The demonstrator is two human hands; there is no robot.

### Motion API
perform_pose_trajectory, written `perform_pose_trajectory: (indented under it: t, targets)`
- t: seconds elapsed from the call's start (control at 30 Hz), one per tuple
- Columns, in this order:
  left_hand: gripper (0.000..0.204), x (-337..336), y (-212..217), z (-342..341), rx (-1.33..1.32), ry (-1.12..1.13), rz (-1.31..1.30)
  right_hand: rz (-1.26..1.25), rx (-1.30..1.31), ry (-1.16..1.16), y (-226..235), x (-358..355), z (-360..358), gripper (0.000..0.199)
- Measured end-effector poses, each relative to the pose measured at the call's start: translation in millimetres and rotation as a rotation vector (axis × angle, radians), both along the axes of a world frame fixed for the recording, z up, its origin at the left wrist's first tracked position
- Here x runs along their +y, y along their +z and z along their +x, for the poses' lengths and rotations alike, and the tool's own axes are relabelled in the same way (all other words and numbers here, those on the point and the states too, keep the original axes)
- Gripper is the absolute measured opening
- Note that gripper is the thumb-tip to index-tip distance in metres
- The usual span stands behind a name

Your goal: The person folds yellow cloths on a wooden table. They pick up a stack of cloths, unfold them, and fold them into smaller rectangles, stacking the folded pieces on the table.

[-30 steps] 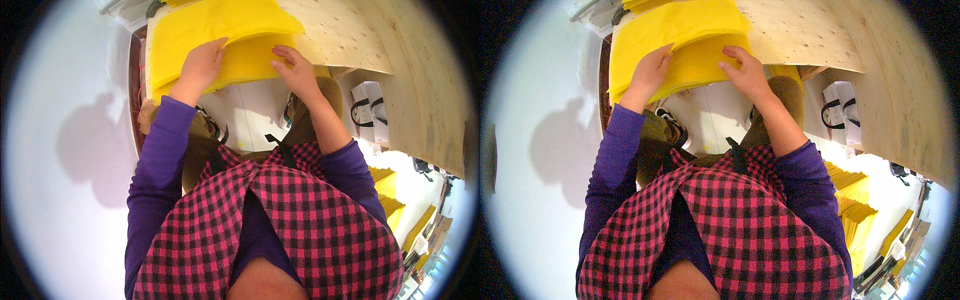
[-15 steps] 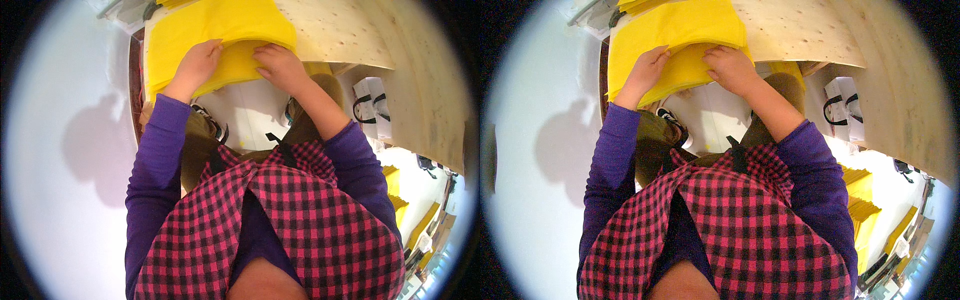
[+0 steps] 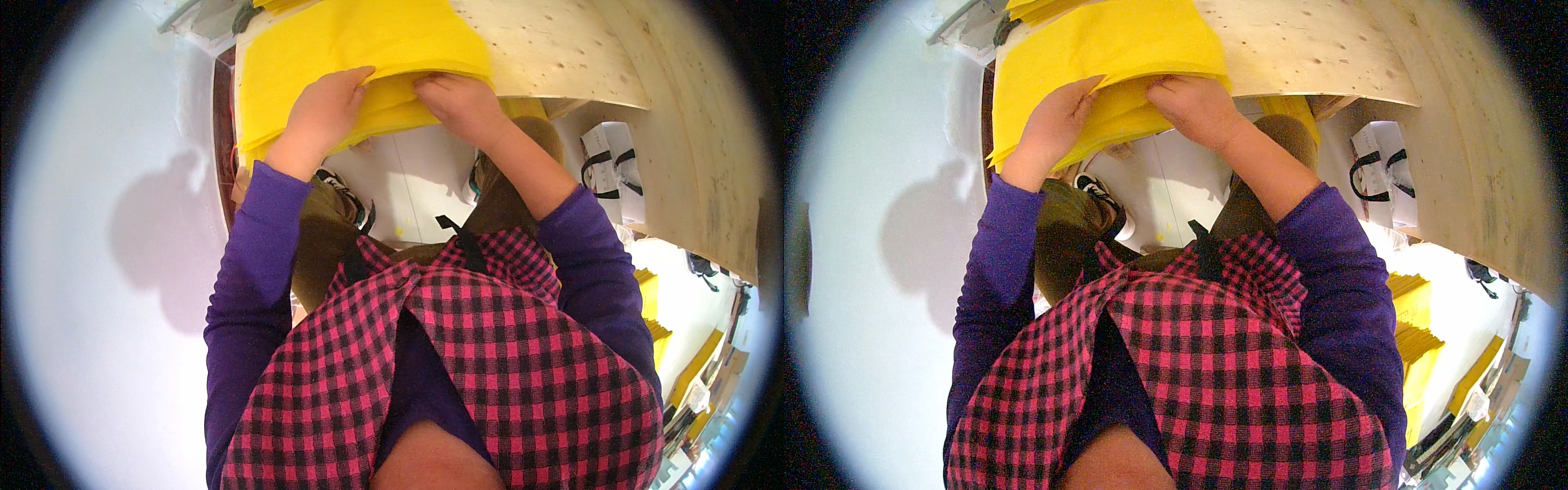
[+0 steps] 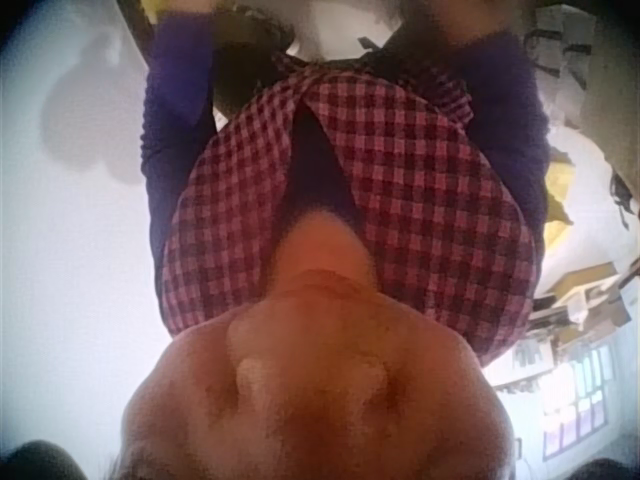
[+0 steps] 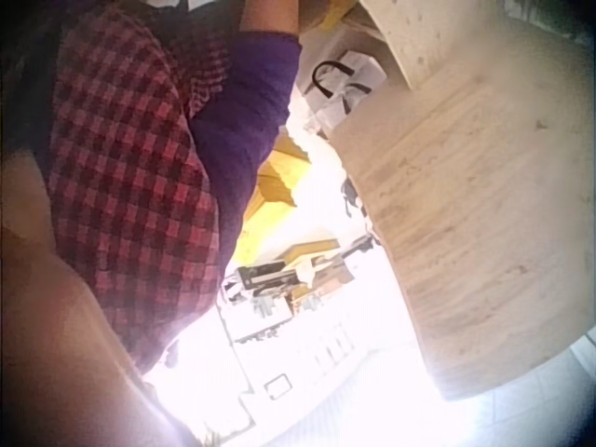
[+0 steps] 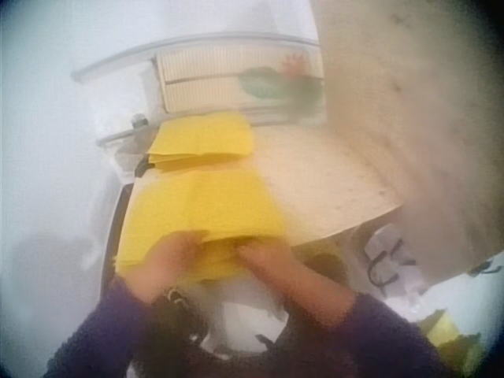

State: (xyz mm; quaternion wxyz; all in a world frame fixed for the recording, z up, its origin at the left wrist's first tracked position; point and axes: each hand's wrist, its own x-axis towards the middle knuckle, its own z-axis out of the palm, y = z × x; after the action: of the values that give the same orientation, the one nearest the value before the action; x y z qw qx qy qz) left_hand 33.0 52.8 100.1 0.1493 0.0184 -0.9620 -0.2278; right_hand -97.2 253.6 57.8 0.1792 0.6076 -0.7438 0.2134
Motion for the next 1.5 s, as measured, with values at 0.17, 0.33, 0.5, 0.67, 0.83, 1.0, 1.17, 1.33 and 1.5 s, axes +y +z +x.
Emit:
perform_pose_trajectory:
  t: [0.17, 0.33, 0.5, 0.67, 0.83, 1.0, 1.17, 1.33, 1.5]
  targets:
    - [0.032, 13.6, -7.2, 9.4, 0.032, -0.016, -0.14, -0.109, 0.041, 0.043, -4.3, 4.0, 3.0, 0.012]
    - [0.041, 22.4, -17.4, 18.7, -0.029, 0.01, -0.201, 0.116, -0.2, 0.054, 3.3, 19.5, 22.0, 0.017]
    - [0.051, 25.0, -14.5, 36.1, 0.052, 0.075, -0.204, -0.118, -0.322, 0.035, 18.9, 46.7, 34.1, 0.021]
    - [0.051, -27.4, -9.5, 61.0, 0.201, 0.283, 0.018, -0.397, -0.74, -0.313, 17.5, 50.1, 4.4, 0.037]
    - [0.051, -85.6, -23.3, 83.8, 0.192, 0.528, 0.433, -0.193, -0.774, -0.488, 6.6, 31.0, -30.0, 0.053]
    - [0.056, -83.3, -42.8, 86.1, 0.022, 0.606, 0.44, 0.0, -0.854, -0.539, 11.1, 6.6, -46.2, 0.068]
    - [0.057, -64.6, -39.6, 90.6, 0.087, 0.559, 0.234, 0.046, -0.776, -0.574, 12.5, -6.8, -57.3, 0.069]
    - [0.059, -64.0, -40.7, 97.3, 0.09, 0.557, 0.227, 0.028, -0.698, -0.568, 6.5, -5.4, -65.9, 0.068]
    - [0.059, -70.5, -55.8, 95.9, 0.133, 0.552, 0.257, 0.05, -0.787, -0.537, 3.5, 1.7, -67.2, 0.068]
